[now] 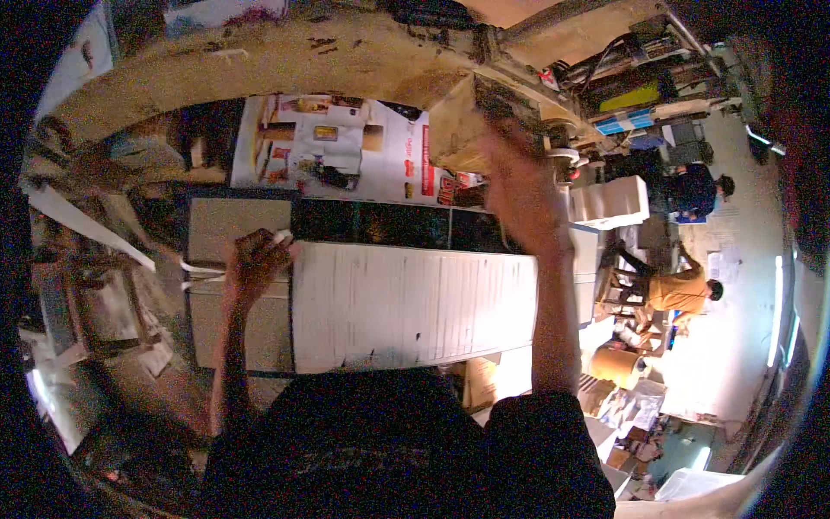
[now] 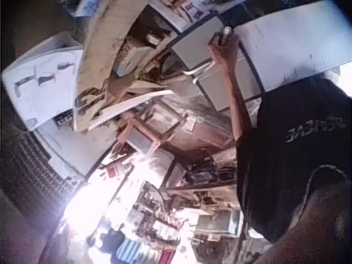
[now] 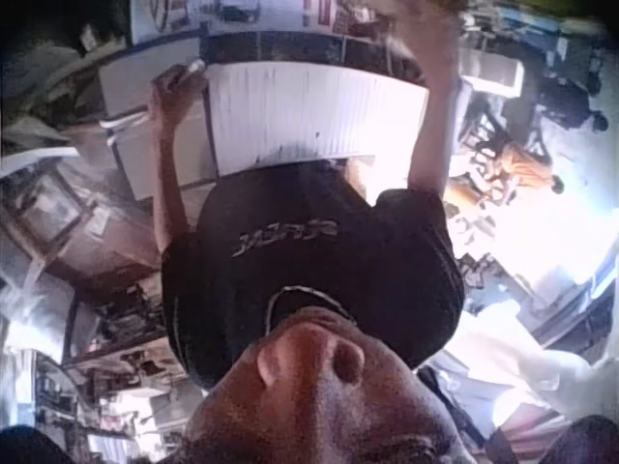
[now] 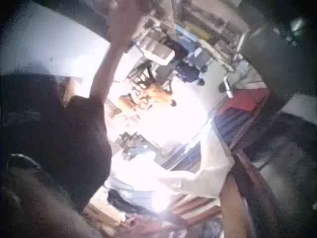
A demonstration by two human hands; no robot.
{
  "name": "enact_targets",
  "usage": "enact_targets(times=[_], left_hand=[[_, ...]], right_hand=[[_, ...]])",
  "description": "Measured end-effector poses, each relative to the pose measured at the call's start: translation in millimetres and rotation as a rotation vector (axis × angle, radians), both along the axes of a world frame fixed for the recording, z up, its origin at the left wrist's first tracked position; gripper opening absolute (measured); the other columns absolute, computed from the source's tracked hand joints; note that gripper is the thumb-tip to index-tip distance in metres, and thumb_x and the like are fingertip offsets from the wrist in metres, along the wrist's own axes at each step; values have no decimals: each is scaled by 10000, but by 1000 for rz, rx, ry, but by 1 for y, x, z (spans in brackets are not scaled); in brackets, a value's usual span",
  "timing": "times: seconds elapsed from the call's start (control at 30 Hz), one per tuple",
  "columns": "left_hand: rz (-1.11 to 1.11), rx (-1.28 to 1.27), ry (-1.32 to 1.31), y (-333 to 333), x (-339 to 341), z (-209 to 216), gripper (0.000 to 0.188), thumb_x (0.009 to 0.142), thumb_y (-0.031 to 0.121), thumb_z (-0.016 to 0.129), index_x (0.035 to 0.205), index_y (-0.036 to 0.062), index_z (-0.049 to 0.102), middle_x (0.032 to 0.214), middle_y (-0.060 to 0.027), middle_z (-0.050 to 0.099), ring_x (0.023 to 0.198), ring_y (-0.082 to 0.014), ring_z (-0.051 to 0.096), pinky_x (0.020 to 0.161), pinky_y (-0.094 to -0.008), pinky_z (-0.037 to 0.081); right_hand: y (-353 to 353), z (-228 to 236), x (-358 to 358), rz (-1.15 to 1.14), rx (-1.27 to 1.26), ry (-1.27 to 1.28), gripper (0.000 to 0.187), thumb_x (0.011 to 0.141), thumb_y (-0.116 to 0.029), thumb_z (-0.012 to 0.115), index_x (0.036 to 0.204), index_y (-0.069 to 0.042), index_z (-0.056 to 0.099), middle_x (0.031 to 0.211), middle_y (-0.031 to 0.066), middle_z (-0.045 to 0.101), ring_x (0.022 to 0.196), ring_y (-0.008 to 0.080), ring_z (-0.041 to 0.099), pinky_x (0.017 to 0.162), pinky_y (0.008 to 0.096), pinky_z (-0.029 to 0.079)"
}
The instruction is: The person holds a ribbon and positions a sheet of paper strips on a folder, then cuts the paper strips apart using a knife.
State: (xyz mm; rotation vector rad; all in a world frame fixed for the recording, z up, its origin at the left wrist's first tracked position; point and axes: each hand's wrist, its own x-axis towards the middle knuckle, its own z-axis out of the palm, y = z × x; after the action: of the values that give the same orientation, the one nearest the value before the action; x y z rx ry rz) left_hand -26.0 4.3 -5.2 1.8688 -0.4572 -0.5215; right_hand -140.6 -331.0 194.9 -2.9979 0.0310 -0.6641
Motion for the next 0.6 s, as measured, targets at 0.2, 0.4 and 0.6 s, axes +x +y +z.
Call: enact_targets(times=[0.2,0.4,0.6], left_hand=[[13,-311,184,11,-21,81,190,1062,138,660,1069,-52,658,899,-58,647,837,-121,604,755,-290,489],[-195,-228,-60,11,-58,141,178,1074,55,571,1024,-90,661,877,-129,665,791,-164,623,741,-302,501],[-219,-119,-98,9,-97,149,121,1015,45,593,996,-51,662,857,-100,662,727,-132,571,666,-280,454]], right_hand=[[-48,-2,-5,-176,-252,-142,442,1049,-144,592,1487,-88,567,1466,223,595,1313,411,591,1177,520,404],[129,-32,-14,475,860,205,339,1003,-116,676,1335,-56,647,1238,200,715,1105,366,720,966,446,568],[151,-52,-76,341,565,-61,174,914,-135,752,1000,-60,620,959,98,676,901,273,718,710,417,591]])
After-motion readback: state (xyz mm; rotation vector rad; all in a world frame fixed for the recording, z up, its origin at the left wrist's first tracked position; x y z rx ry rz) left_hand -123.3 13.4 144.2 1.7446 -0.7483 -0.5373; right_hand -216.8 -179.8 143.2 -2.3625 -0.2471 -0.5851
